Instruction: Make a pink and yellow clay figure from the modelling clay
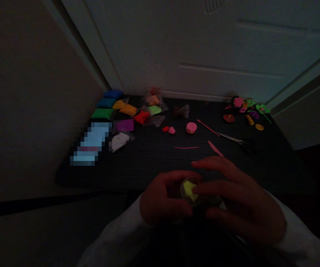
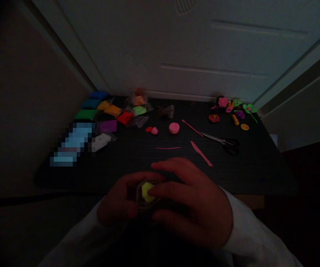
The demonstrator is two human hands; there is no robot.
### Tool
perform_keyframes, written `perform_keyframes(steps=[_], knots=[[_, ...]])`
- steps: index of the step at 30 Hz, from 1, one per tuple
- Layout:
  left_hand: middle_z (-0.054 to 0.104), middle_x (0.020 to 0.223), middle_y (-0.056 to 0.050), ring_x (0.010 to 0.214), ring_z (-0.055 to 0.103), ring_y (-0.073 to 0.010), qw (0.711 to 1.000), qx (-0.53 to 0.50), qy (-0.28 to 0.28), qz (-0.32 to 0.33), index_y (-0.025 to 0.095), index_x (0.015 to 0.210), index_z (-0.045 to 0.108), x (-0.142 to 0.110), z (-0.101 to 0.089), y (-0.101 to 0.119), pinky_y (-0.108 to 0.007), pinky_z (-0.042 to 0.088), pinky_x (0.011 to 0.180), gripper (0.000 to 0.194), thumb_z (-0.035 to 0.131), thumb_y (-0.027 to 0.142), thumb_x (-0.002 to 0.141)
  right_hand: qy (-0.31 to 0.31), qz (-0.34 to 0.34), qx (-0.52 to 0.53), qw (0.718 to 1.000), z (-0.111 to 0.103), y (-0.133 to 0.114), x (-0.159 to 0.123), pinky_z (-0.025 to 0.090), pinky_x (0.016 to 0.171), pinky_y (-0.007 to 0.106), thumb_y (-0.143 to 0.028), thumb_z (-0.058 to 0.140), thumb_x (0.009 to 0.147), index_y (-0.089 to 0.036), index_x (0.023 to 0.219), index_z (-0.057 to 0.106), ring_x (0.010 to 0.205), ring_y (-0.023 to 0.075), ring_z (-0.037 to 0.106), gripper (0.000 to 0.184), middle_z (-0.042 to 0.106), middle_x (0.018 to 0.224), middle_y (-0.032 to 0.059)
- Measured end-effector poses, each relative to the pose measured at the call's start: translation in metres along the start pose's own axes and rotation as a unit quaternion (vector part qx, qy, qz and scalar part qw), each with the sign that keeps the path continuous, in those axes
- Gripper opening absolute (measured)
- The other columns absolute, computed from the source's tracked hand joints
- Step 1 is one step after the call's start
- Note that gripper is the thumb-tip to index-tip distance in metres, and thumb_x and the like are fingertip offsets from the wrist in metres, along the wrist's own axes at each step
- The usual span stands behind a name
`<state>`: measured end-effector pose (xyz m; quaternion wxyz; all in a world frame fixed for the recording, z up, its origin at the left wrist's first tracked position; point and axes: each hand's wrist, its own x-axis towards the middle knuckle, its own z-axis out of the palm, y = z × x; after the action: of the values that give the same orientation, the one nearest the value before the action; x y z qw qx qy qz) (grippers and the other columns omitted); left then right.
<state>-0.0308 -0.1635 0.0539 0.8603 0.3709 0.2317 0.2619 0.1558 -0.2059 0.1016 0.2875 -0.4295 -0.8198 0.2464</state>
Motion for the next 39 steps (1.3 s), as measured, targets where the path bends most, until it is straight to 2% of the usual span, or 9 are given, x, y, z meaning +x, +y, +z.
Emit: perform_keyframes(steps=[6, 10, 15, 20, 26, 30, 34, 37, 39], knots=[[0.068, 0.084, -0.002, 0.076, 0.063, -0.0152, 1.000, 0.001, -0.009, -0.006, 0.022, 0.094, 0.066, 0.001, 0.001, -0.002, -0.024, 0.049, 0.069, 0.046, 0.078, 0.029, 0.050, -0.007, -0.004, -0.013, 1.000, 0.005, 0.000, 0.003, 0.038, 0.094, 0.036, -0.032, 0.060, 0.073, -0.025, 0.099, 0.061, 0.115, 0.0219, 0.043, 0.027, 0.047, 0.127, 0.0044], [0.067, 0.079, -0.003, 0.072, 0.061, -0.0142, 0.999, -0.009, -0.031, -0.030, 0.017, 0.093, 0.066, 0.003, 0.000, -0.004, -0.023, 0.047, 0.066, 0.046, 0.078, 0.031, 0.051, -0.033, -0.008, -0.006, 0.999, 0.005, 0.001, 0.005, 0.039, 0.093, 0.035, -0.031, 0.059, 0.074, -0.025, 0.092, 0.064, 0.116, 0.0203, 0.041, 0.019, 0.046, 0.127, 0.0039], [0.065, 0.078, -0.004, 0.069, 0.058, -0.0122, 0.997, 0.021, -0.064, -0.035, 0.014, 0.095, 0.066, 0.008, 0.000, -0.007, -0.021, 0.043, 0.063, 0.043, 0.072, 0.037, 0.059, -0.067, -0.033, -0.008, 0.997, 0.007, 0.003, 0.006, 0.035, 0.097, 0.038, -0.035, 0.059, 0.074, -0.022, 0.095, 0.063, 0.121, 0.0216, 0.037, 0.024, 0.043, 0.130, 0.0068], [0.063, 0.078, -0.004, 0.070, 0.056, -0.0129, 0.995, 0.033, -0.087, -0.045, 0.014, 0.093, 0.066, 0.009, -0.001, -0.009, -0.022, 0.041, 0.065, 0.041, 0.070, 0.040, 0.061, -0.086, -0.043, 0.001, 0.995, 0.009, 0.006, 0.007, 0.034, 0.097, 0.038, -0.035, 0.058, 0.075, -0.021, 0.089, 0.064, 0.121, 0.0208, 0.037, 0.020, 0.046, 0.128, 0.0084], [0.063, 0.076, -0.003, 0.068, 0.055, -0.0121, 0.997, 0.016, -0.075, -0.031, 0.014, 0.089, 0.066, 0.009, -0.003, -0.009, -0.021, 0.040, 0.062, 0.043, 0.071, 0.043, 0.057, -0.016, -0.018, 0.003, 1.000, 0.009, 0.010, 0.003, 0.038, 0.095, 0.035, -0.033, 0.061, 0.073, -0.022, 0.104, 0.059, 0.118, 0.0200, 0.040, 0.034, 0.045, 0.128, 0.0076], [0.063, 0.076, -0.004, 0.068, 0.056, -0.0123, 0.995, 0.039, -0.080, -0.033, 0.014, 0.092, 0.066, 0.011, -0.002, -0.008, -0.021, 0.041, 0.061, 0.042, 0.068, 0.043, 0.061, -0.043, -0.015, -0.024, 0.999, 0.015, 0.008, 0.002, 0.035, 0.097, 0.040, -0.036, 0.059, 0.074, -0.024, 0.097, 0.063, 0.119, 0.0218, 0.039, 0.026, 0.045, 0.130, 0.0049], [0.067, 0.081, -0.006, 0.075, 0.060, -0.0173, 0.993, 0.095, -0.074, -0.015, 0.014, 0.097, 0.066, 0.009, -0.002, -0.010, -0.027, 0.045, 0.069, 0.044, 0.065, 0.045, 0.065, -0.078, -0.021, -0.027, 0.996, 0.017, 0.009, 0.003, 0.036, 0.096, 0.041, -0.035, 0.056, 0.076, -0.025, 0.092, 0.064, 0.118, 0.0221, 0.040, 0.021, 0.044, 0.130, 0.0051], [0.067, 0.090, -0.008, 0.084, 0.061, -0.0215, 0.988, 0.125, -0.086, -0.010, 0.016, 0.107, 0.061, 0.007, -0.003, -0.011, -0.031, 0.046, 0.075, 0.059, 0.062, 0.054, 0.062, -0.092, -0.022, -0.005, 0.996, 0.016, 0.015, 0.002, 0.039, 0.095, 0.036, -0.032, 0.054, 0.078, -0.023, 0.091, 0.064, 0.118, 0.0194, 0.042, 0.019, 0.046, 0.129, 0.0066], [0.066, 0.098, -0.008, 0.089, 0.061, -0.0222, 0.984, 0.169, -0.048, 0.015, 0.019, 0.113, 0.057, 0.005, -0.004, -0.011, -0.032, 0.047, 0.078, 0.062, 0.063, 0.054, 0.062, -0.072, 0.003, 0.016, 0.997, 0.016, 0.020, 0.001, 0.042, 0.092, 0.030, -0.029, 0.053, 0.079, -0.021, 0.090, 0.064, 0.113, 0.0167, 0.048, 0.017, 0.049, 0.125, 0.0070]])
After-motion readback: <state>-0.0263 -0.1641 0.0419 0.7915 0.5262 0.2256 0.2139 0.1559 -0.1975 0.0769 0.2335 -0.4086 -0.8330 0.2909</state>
